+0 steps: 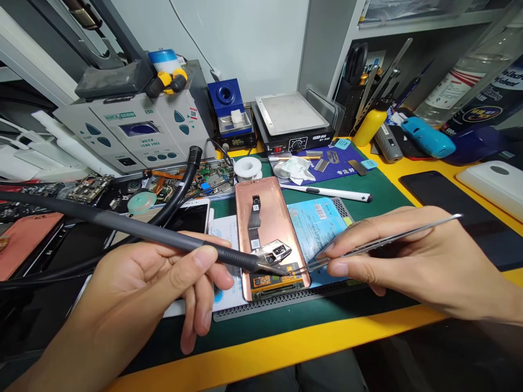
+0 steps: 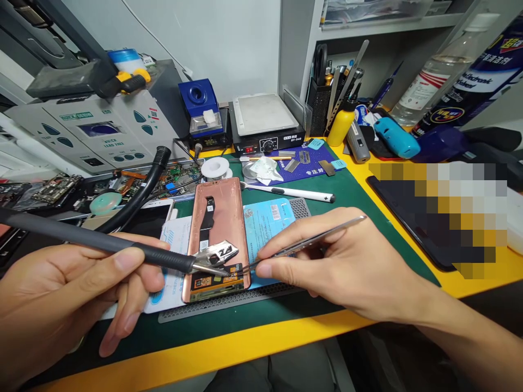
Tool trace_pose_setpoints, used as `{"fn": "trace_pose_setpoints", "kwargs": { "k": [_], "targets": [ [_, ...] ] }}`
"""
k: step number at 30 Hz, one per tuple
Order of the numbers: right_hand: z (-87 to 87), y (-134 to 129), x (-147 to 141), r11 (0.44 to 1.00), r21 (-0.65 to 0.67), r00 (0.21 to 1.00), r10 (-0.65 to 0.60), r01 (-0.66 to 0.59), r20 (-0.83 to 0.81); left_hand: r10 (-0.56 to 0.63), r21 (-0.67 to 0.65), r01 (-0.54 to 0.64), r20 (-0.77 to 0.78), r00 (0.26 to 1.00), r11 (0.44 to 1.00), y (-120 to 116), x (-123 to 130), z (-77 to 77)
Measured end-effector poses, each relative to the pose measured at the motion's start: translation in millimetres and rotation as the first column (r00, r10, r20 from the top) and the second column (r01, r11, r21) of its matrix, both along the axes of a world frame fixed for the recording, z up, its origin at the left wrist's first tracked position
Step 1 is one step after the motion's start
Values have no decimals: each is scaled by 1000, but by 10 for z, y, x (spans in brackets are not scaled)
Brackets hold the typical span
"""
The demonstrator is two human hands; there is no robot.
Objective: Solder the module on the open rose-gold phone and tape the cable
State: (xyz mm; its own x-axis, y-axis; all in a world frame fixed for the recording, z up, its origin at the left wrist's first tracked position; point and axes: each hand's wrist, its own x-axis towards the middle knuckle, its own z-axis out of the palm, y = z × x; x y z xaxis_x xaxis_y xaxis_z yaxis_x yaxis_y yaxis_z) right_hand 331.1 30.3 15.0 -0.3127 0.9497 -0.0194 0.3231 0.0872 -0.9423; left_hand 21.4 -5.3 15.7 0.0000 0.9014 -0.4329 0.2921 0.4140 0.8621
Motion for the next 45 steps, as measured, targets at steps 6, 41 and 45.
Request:
{"fn": "trace_pose_setpoints", "kwargs": {
  "k": [6,41,45],
  "targets": [
    [4,-11,1,1000,-2,1000,-5,5,6,38,22,-39,23,999,999,-4,-6,-23],
    [235,105,72,970,107,929,-175,220,-327,45,295,-133,288,957,946,169,-116,55],
    [420,-109,111,828,554,991,-125,82,41,43,362,-158,305,951,919,180,-130,71]
  ]
}}
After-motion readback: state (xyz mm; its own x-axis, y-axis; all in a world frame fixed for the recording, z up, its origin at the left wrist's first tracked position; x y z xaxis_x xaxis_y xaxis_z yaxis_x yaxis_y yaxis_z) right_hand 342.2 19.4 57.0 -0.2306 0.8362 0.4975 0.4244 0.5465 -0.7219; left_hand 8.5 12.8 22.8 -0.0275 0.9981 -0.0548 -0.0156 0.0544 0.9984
